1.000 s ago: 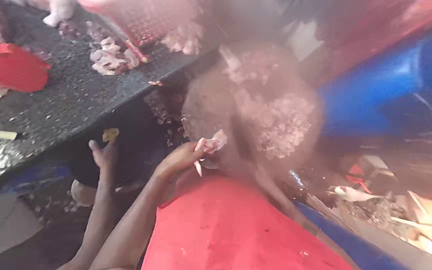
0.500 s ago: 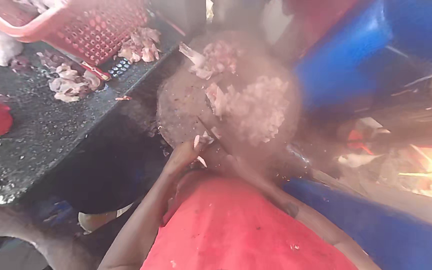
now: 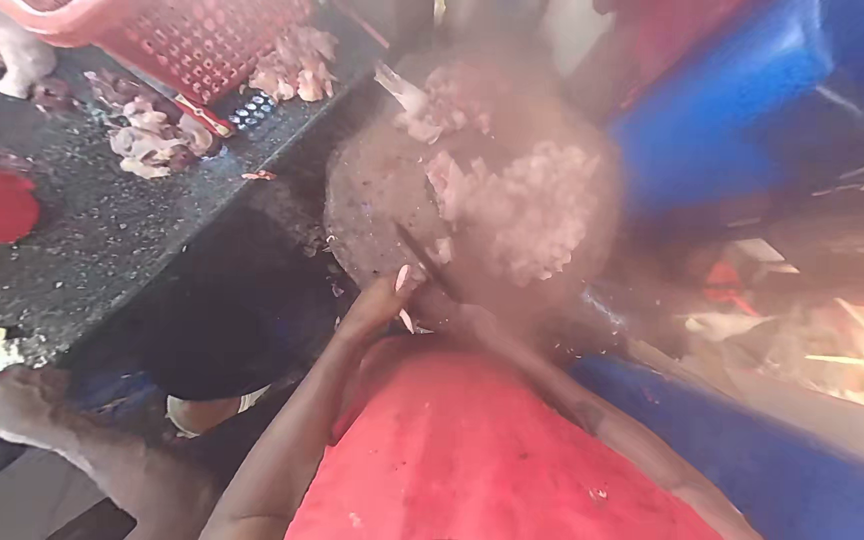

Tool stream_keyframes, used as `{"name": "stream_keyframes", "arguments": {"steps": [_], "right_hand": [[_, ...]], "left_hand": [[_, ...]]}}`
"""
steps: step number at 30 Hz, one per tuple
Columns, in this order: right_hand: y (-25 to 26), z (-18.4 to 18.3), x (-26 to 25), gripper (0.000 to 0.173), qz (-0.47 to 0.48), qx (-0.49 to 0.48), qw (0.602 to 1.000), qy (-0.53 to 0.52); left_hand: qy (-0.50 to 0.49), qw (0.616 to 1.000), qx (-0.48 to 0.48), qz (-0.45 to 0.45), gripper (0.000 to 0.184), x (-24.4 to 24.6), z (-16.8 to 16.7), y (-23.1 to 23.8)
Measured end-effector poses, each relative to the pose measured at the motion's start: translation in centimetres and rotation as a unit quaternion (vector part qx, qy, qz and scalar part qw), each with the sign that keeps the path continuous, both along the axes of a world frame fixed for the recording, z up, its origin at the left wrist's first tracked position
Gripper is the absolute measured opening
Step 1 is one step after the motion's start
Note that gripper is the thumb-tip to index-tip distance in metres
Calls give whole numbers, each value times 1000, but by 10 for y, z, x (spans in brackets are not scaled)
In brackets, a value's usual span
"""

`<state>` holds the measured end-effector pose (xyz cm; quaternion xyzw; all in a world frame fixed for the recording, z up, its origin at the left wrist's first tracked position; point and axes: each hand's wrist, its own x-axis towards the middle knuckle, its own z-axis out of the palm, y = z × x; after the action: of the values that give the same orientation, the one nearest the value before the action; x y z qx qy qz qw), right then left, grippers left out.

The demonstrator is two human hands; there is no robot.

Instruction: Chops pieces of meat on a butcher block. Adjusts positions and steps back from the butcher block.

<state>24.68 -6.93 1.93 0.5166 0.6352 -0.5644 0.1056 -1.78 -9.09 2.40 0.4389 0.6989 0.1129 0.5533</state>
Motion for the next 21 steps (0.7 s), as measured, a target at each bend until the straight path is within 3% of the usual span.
{"name": "stream_keyframes", "arguments": {"steps": [2, 4, 7, 10, 12, 13, 14, 15, 17, 19, 21], "right_hand": [[-1, -4, 12, 61, -35, -3, 999, -3], [11, 16, 13, 56, -57, 46, 997, 4], [21, 55, -1, 57, -101, 153, 967, 177], [13, 94, -28, 77, -129, 235, 899, 346], [-1, 68, -32, 77, -115, 291, 895, 319], [-7, 44, -26, 71, -93, 280, 925, 239], [-9, 22, -21, 61, -66, 203, 967, 140], [-5, 5, -19, 58, -51, 107, 991, 61], [8, 1, -20, 57, -50, 23, 998, -10], [11, 23, -20, 55, -55, 49, 997, 9], [16, 59, -24, 55, -64, 142, 981, 112]], "left_hand": [[-178, 980, 2, 93, 28, -6, -1, -8], [-317, 934, -49, 157, 25, -2, -13, -5], [-323, 917, -142, 188, 29, 16, -41, -6], [-331, 908, -163, 199, 32, 31, -51, -16], [-351, 903, -152, 196, 34, 34, -53, -19], [-355, 903, -149, 193, 35, 34, -50, -19], [-354, 904, -147, 188, 35, 34, -45, -18], [-345, 910, -143, 177, 35, 33, -40, -18], [-268, 950, -113, 110, 33, 25, -30, -17], [-92, 993, -68, 16, 39, 14, -30, -17], [48, 998, -44, -9, 44, 4, -30, -9]]}}
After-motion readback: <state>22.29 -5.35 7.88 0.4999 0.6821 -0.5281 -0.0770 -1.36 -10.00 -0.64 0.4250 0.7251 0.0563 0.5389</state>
